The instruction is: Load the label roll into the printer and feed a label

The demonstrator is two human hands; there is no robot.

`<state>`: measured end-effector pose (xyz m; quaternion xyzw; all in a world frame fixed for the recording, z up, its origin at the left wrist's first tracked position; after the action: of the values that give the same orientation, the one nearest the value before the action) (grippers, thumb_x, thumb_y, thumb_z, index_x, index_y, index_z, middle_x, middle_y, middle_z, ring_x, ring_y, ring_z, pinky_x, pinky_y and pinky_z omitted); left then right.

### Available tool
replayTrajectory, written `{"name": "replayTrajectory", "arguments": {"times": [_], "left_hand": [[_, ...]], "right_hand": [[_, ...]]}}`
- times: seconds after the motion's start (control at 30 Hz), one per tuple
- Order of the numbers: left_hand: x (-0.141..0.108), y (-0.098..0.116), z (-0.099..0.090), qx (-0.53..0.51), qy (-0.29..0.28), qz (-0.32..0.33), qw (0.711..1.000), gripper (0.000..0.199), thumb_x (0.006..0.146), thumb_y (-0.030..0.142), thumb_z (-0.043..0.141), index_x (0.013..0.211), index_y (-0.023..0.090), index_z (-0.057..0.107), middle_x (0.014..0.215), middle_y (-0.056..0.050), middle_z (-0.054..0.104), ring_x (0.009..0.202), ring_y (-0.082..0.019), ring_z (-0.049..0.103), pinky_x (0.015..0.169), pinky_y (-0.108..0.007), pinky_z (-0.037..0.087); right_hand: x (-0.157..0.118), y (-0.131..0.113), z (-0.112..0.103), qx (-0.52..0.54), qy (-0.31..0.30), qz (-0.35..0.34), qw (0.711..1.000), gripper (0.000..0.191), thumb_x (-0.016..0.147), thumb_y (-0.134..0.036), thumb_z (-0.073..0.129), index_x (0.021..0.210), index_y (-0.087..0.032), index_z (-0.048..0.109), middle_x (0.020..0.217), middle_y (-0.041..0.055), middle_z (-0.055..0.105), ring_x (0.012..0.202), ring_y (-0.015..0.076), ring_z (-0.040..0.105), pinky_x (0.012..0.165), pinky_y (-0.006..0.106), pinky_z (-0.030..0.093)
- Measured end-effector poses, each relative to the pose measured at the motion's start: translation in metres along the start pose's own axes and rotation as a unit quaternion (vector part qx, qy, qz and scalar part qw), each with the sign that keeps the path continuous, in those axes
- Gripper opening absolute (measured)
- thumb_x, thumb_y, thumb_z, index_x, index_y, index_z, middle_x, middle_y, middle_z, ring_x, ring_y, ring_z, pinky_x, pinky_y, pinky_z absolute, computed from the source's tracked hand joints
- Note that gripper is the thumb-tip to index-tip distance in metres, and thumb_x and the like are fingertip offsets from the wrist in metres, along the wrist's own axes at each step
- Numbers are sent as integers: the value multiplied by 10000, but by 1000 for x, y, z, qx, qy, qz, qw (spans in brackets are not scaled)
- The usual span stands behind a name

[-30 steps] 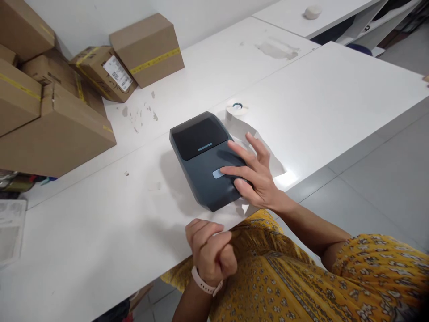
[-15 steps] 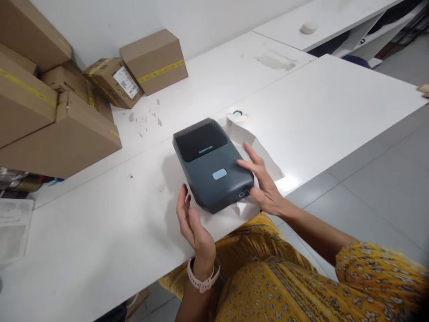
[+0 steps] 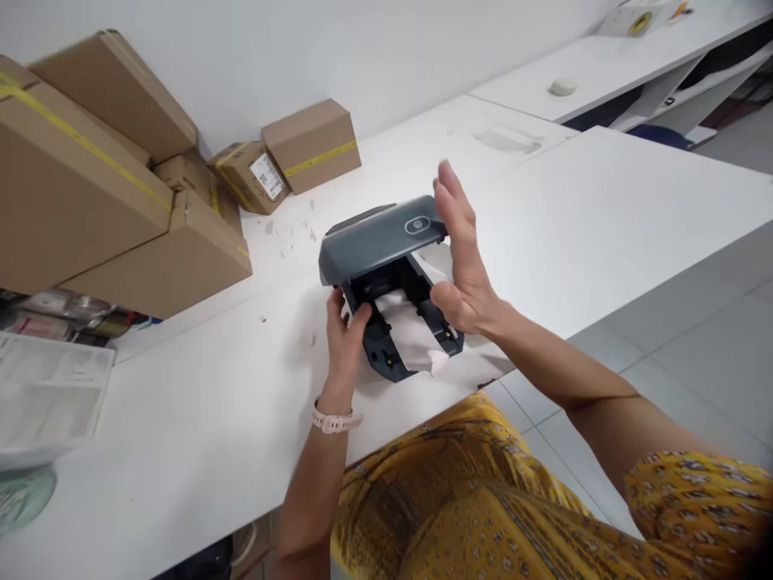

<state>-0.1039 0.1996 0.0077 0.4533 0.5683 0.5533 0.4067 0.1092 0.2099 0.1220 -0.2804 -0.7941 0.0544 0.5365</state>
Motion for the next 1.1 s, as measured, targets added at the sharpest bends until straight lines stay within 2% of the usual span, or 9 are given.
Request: {"name": "replayTrajectory", "arguments": {"times": [0.1,0.3,0.4,0.5,0.6,0.7,0.77,0.9,1.1], "left_hand": [[-3,-4,7,-8,-38,-20,999,872,825,441,824,1571,339,384,1637,-101,469,1503,-301,474,1197,-463,460],[0,-3,3,14,-25,-54,998,833,804,357,833,1536,269,448,1616,-123,503,1476,-297,504,1182,-443,480],[2,-4,2,18,-39,-42,998,839,820,379,823,1554,261,435,1569,-141,554,1436,-305,550,1159,-460,502],[2,-6,2,35,-40,-38,998,826,845,374,797,1572,255,423,1536,-147,590,1392,-307,596,1150,-476,512],[1,-5,4,44,-38,-46,997,814,862,348,769,1588,241,417,1531,-145,603,1385,-305,608,1152,-474,514],[0,0,5,49,-43,-34,997,790,872,310,745,1592,236,430,1561,-125,589,1412,-293,592,1171,-444,502],[-1,1,3,60,-43,-34,997,813,887,303,726,1624,238,389,1579,-116,579,1407,-281,603,1163,-425,510],[-3,0,-10,103,-30,-48,993,956,905,321,720,1700,246,194,1486,-131,668,1251,-263,718,1091,-428,566],[-4,5,-16,144,-26,-10,989,918,900,307,726,1686,276,252,1414,-115,721,1131,-240,777,1024,-393,608]], "right_hand": [[38,5,5,-24,13,-23,999,767,1013,-781,229,1677,-408,145,1782,29,173,1664,328,152,1337,572,227],[108,33,19,-85,-35,55,994,668,1064,-673,238,1658,-368,218,1651,60,439,1576,284,360,1277,469,357],[121,32,18,-113,-29,43,992,621,1065,-639,339,1627,-379,296,1600,52,509,1572,276,360,1254,446,371],[105,20,17,-126,-36,-21,991,447,1072,-495,417,1475,-341,533,1459,74,629,1468,320,478,1191,512,402],[71,19,41,-126,-228,-75,963,338,1054,-270,413,1217,-215,704,1136,104,757,1104,304,680,993,497,501],[31,33,74,-153,-488,-80,856,333,973,-125,463,1145,-153,746,1015,135,784,967,281,701,916,424,496],[16,43,89,-180,-574,-78,795,353,936,-94,497,1176,-133,751,1025,160,782,1026,296,697,962,420,460],[10,47,109,-178,-626,-66,756,393,929,-69,490,1224,-134,742,988,151,782,974,280,696,971,415,419],[10,44,115,-129,-643,-64,752,479,899,-126,610,1373,-177,654,1114,134,772,1009,276,696,857,364,457]]}}
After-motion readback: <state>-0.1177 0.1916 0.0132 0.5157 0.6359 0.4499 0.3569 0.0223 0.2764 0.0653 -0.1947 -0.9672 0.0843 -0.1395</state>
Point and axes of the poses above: each hand's wrist, its own x-axis towards the middle knuckle, its own z-axis out of the palm, y = z × x, the point moved 6 cm from there along x, towards the middle knuckle
